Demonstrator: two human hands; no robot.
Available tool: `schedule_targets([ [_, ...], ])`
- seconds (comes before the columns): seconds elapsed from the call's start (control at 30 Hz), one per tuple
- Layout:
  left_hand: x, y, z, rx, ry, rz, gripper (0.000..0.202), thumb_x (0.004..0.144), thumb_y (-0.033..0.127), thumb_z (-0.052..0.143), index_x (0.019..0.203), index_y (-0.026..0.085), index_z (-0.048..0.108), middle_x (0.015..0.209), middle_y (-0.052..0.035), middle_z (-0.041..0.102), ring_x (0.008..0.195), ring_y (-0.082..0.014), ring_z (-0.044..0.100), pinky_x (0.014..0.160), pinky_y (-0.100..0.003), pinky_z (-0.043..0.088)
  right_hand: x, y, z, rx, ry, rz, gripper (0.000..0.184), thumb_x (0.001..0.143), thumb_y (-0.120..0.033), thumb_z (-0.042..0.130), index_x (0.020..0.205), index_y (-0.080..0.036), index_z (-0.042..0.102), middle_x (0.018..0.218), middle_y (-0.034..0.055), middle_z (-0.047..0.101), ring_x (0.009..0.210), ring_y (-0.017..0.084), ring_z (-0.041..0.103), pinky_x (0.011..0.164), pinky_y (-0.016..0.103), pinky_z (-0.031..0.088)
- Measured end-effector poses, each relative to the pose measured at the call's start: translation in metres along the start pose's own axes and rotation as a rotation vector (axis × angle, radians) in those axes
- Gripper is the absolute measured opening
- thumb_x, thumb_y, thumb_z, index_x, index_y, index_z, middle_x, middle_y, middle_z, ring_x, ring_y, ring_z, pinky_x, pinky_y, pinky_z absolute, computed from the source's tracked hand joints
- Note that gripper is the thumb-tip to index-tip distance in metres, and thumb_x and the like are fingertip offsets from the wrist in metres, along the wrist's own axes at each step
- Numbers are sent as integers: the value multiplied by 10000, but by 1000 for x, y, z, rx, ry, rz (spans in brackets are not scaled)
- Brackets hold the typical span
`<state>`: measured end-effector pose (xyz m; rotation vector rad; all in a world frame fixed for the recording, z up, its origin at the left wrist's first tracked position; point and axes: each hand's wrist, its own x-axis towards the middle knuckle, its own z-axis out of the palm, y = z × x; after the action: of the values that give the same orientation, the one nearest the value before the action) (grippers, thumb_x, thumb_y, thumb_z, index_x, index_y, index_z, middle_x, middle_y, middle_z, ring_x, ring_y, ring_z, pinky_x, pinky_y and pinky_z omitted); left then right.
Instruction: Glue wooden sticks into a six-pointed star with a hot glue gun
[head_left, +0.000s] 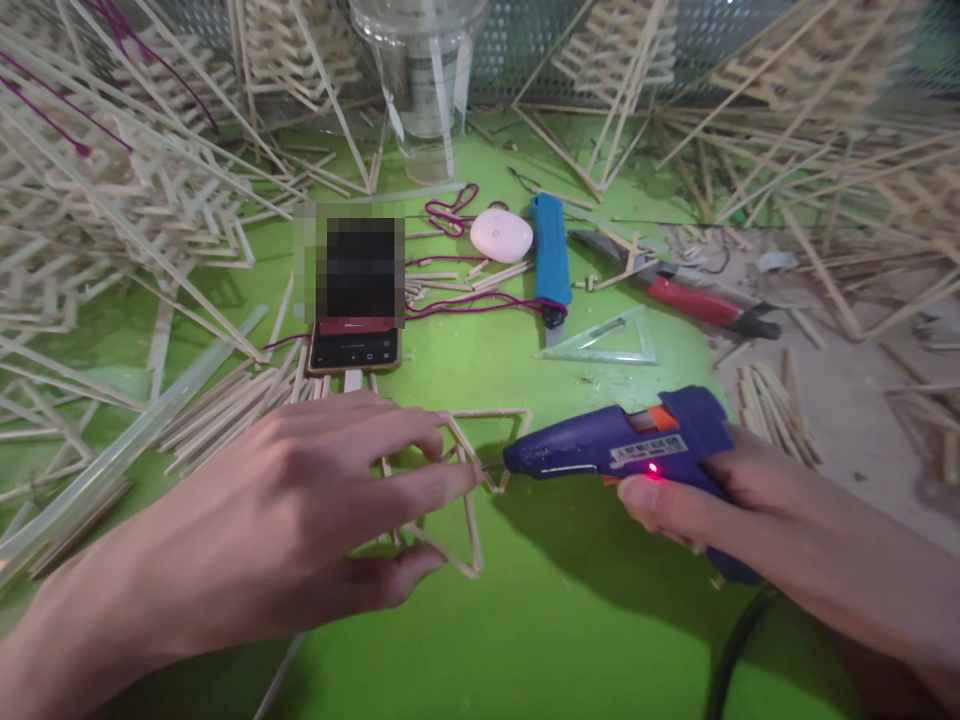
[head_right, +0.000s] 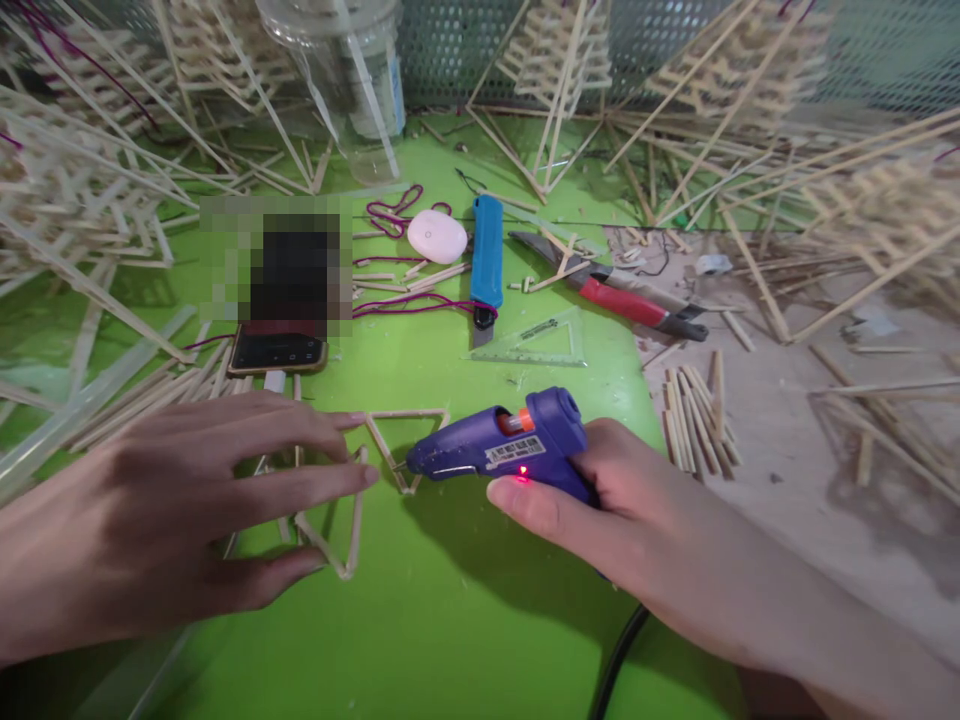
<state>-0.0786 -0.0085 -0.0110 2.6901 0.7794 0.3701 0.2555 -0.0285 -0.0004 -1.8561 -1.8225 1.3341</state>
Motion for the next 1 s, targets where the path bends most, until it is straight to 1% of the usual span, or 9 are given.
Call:
schedule_targets([
  [0.07,-1,-1,-1,12,-2,-10,345,1007,280,653,1351,311,675,1337,-62,722,1103,-264,752,869,-412,620,1,1,1,-13,-5,4,442,808,-811,676,832,-392,816,817,21,832,777,365,763,691,444,643],
  [0.2,-1,-2,-1,33,18,-13,331,1020,315,642,1349,308,683,1335,-60,723,1092,-262,754,863,-409,621,1,3,1,-43,-18,23,502,815,-845,632,746,-372,784,676,20,788,591,321,693,582,421,594],
  [0.33,1,-1,-3,39,29,-65,292,1040,362,621,1322,324,684,1298,-35,734,1066,-250,753,881,-400,612,0,4,1,-61,-4,30,525,814,-858,615,712,-365,764,636,18,770,571,316,682,569,414,582],
  [0.47,2,1,-4,39,39,-73,259,1045,385,609,1283,322,691,1256,-29,746,1037,-248,758,850,-386,614,0,2,1,-56,-15,21,517,812,-858,607,759,-376,787,675,11,788,598,320,697,604,420,604],
  [0.63,3,1,-5,42,42,-70,245,1047,390,605,1267,322,690,1256,-26,744,1010,-235,759,831,-368,610,-1,4,1,-99,49,41,552,785,-887,589,707,-370,765,609,22,746,547,319,661,488,415,544],
  [0.7,4,0,-5,46,36,-63,242,1043,387,616,1260,313,693,1255,-32,745,1002,-239,759,811,-370,609,-2,7,0,-93,35,45,537,786,-869,618,648,-362,730,552,20,702,502,305,618,458,413,522],
  [0.87,4,-1,-5,35,45,-19,254,1027,348,649,1262,269,705,1281,-76,740,1018,-262,760,801,-404,633,0,10,-8,74,-48,64,476,836,-814,647,716,-365,750,666,35,740,592,312,681,490,425,562],
  [0.93,3,-1,-4,24,47,12,272,1014,313,673,1277,255,708,1300,-91,737,1045,-267,764,819,-411,651,4,12,-14,116,-67,44,510,834,-843,616,727,-364,754,689,54,733,623,321,693,485,431,555],
  [1.0,3,-1,-3,14,34,15,303,1005,303,686,1304,258,705,1312,-93,737,1073,-273,768,856,-423,664,7,12,-22,100,-33,27,577,789,-904,597,686,-353,733,668,64,705,577,304,659,459,429,532],
])
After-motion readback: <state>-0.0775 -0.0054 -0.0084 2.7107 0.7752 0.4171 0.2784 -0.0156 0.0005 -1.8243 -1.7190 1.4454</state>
